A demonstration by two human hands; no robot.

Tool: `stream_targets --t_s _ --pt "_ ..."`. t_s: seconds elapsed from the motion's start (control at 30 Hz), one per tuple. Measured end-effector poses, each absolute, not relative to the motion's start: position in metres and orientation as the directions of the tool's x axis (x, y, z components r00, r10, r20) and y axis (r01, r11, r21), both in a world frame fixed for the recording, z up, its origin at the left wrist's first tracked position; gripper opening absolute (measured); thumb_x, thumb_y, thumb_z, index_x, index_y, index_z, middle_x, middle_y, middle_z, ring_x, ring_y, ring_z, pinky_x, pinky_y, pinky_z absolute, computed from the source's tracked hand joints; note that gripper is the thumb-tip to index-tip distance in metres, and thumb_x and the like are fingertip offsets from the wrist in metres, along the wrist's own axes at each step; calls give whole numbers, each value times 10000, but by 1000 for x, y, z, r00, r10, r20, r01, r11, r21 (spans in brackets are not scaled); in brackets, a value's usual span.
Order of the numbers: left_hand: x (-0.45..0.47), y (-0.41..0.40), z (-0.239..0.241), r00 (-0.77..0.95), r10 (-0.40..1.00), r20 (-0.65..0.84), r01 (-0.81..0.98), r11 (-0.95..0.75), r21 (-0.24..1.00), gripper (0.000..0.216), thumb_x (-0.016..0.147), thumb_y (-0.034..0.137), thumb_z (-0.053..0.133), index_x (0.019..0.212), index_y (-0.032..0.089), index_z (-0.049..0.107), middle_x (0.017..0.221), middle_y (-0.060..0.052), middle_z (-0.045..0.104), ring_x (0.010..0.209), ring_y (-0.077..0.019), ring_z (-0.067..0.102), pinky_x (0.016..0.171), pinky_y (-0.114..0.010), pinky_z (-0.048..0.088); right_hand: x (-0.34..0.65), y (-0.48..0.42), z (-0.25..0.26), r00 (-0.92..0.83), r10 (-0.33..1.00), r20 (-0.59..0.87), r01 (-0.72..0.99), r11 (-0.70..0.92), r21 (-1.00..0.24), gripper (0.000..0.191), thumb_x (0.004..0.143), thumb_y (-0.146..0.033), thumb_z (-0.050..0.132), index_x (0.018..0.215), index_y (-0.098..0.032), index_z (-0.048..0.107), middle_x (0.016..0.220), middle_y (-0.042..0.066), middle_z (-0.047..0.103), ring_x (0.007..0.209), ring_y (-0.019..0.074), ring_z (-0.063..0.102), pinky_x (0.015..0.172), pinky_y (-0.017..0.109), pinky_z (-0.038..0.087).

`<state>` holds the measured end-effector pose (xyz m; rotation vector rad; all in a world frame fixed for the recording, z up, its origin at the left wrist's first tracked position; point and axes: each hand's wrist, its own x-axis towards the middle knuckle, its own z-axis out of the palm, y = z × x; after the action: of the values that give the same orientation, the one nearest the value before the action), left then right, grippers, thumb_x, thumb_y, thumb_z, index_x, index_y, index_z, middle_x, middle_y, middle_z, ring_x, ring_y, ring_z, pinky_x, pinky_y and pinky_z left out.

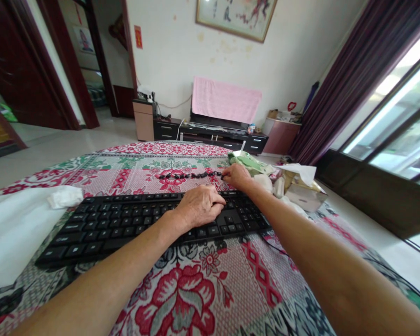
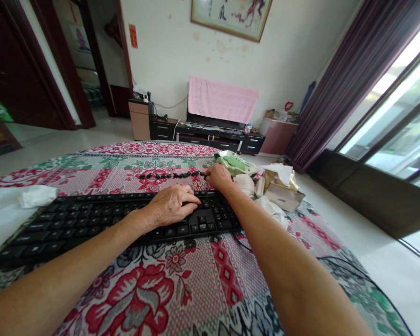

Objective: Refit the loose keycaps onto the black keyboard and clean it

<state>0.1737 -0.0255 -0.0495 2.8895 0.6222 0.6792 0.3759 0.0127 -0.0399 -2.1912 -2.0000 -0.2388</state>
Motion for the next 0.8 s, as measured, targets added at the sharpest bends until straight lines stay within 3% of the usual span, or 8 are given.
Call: stream_targets --t_s 0.1,0.2,0.33,0.4,0.53,0.8 --pt "174 -26 -49 816 419 397 370 -908 197 258 808 272 465 902 254 705 853 -27 642 802 -163 583 748 -315 467 378 7 -33 77 965 251 994 -55 -93 210 708 -251 551 825 -218 723 726 12 676 706 159 580 661 253 419" --pt "173 -25 -49 816 428 388 376 -904 206 249 801 278 480 917 251 699 860 -31 639 809 -169 584 743 -320 469 383 -10 -22 105 967 231 957 -35 -287 176 699 -262 558 772 -187 699 657 -2 653 630 136 558 622 249 426" --pt "173 -25 -48 819 438 372 379 -898 222 244 801 289 489 924 243 694 870 -39 640 824 -175 583 727 -318 469 391 -44 -10 35 999 5 752 -23 -658 178 701 -296 579 799 -172 659 632 18 629 571 125 545 554 257 454" --pt "173 -26 -48 822 436 367 375 -899 227 242 802 286 489 923 241 693 874 -39 639 825 -172 581 726 -316 468 393 -60 -6 -21 992 -123 663 -78 -745 180 688 -295 601 815 -179 652 672 34 633 592 128 554 553 262 470" --pt "173 -26 -48 826 424 371 365 -905 220 243 807 279 482 920 239 693 867 -37 636 812 -162 575 731 -310 464 393 -77 -2 -91 962 -259 672 -133 -729 142 673 -273 614 777 -185 655 688 43 622 615 134 548 538 259 471" --pt "173 -23 -51 830 407 380 351 -912 211 250 804 277 480 929 234 691 875 -37 629 823 -160 570 753 -306 461 392 -76 -1 -182 929 -322 766 -71 -639 122 688 -280 584 736 -193 654 625 1 560 593 114 493 544 251 433"
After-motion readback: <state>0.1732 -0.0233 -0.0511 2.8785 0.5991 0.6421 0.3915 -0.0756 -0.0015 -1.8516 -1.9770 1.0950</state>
